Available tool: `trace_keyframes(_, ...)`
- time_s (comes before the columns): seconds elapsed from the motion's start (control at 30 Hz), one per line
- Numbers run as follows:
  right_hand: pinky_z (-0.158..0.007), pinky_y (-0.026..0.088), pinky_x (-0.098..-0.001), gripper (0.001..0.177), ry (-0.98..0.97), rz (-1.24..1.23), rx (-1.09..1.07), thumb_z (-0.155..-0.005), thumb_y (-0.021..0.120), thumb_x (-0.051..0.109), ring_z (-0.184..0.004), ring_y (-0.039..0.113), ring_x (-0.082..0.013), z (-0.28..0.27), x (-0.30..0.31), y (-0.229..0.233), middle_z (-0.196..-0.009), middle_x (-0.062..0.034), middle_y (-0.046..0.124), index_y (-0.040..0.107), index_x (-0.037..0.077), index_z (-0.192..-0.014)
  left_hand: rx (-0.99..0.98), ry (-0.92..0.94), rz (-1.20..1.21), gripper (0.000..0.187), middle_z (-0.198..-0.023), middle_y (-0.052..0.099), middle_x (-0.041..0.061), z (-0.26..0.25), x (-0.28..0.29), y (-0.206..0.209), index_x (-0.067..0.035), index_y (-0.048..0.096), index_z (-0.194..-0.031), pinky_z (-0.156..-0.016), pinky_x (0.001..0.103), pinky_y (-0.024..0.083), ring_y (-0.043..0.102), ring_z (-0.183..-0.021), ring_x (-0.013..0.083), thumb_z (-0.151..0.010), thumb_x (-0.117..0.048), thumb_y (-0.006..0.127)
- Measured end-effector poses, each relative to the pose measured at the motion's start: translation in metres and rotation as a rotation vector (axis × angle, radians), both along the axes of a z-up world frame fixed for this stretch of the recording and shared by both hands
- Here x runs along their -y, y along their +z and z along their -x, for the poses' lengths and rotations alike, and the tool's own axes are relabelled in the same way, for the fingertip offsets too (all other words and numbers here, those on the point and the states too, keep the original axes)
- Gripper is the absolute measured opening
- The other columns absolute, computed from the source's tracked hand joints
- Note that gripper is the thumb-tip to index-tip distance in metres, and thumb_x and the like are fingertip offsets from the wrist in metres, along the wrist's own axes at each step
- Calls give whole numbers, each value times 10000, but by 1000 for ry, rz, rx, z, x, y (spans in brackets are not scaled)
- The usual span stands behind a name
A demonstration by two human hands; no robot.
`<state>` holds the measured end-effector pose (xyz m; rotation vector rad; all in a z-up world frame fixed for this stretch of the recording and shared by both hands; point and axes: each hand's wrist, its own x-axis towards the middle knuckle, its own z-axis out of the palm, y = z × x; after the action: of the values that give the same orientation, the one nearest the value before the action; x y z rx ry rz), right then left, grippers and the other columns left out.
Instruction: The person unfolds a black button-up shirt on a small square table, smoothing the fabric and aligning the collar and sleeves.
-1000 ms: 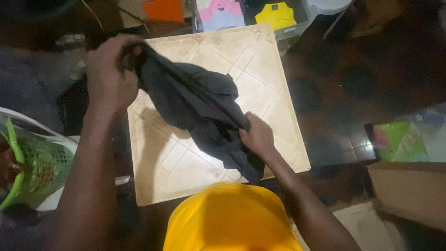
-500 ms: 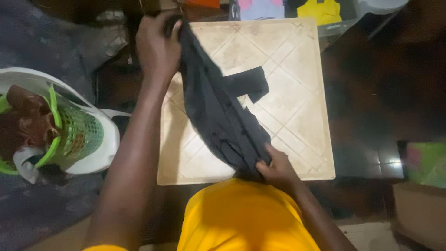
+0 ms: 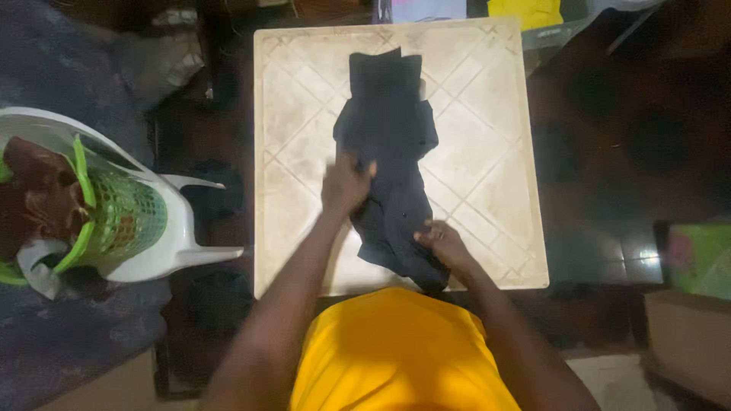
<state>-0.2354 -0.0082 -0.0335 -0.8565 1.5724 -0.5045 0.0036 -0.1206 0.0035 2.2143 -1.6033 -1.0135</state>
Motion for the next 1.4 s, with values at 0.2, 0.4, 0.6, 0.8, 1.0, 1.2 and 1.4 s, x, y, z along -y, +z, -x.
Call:
trace_keyframes(0.2,-757,509,-349,325,163,-48,-136,-913,733,260,-831,633,-209,6,-24,-39,-928,-144,694,689,-4,-1097,-86,-70,-279,1045,-1440,439,345,-16,-126,-93,99,309,-1446,-1095,490,375,440,-1359,454,-878,-705,659)
trace_keyframes(0.4,-689,461,-327,238,198,101,-195,-966,697,227,-765,567,-164,-4,-29,-38,-837,-82,606,617,10,-1024,-411,-19,-338,629,-1135,719,211,-14,-146,-94,33,620,-1220,-939,417,515,676,-1090,325,-884,-492,705)
trace_keyframes(0.6,-628,472,-307,158,-51,269,152,-971,607,106,-744,554,-146,6,-28,-38,-850,-69,581,539,47,-1101,-778,352,-298,410,-1074,707,197,-5,-128,-59,-11,545,-1255,-768,385,570,686,-898,266,-980,-306,618)
trace_keyframes(0.8,-660,567,-311,256,-343,83,178,-965,528,81,-770,676,-186,26,-13,-14,-941,-130,691,578,5,-1204,-937,614,-50,301,-1015,600,149,-34,-130,-75,-44,546,-1241,-728,391,536,604,-845,239,-990,-206,582)
trace_keyframes(1.0,-630,527,-339,248,-310,85,163,-1007,530,96,-717,644,-201,18,-17,-11,-923,-152,689,623,-33,-1197,-129,102,196,324,-1106,683,158,-29,-135,-38,-71,659,-1153,-912,445,506,645,-1035,320,-1021,-363,607)
trace_keyframes(1.2,-656,569,-326,256,-137,92,132,-949,520,103,-750,704,-199,3,-16,8,-918,-130,733,618,1,-1163,-158,-100,-29,655,-1240,649,212,25,-110,16,-52,643,-1291,-922,489,487,635,-1150,387,-868,-547,721)
trace_keyframes(1.4,-703,536,-403,298,92,202,-224,-960,632,180,-777,700,-283,-6,-15,23,-899,-194,741,618,9,-1203,-176,-116,44,581,-1056,728,257,27,-109,-3,-11,684,-1222,-885,492,539,702,-1020,422,-961,-526,634)
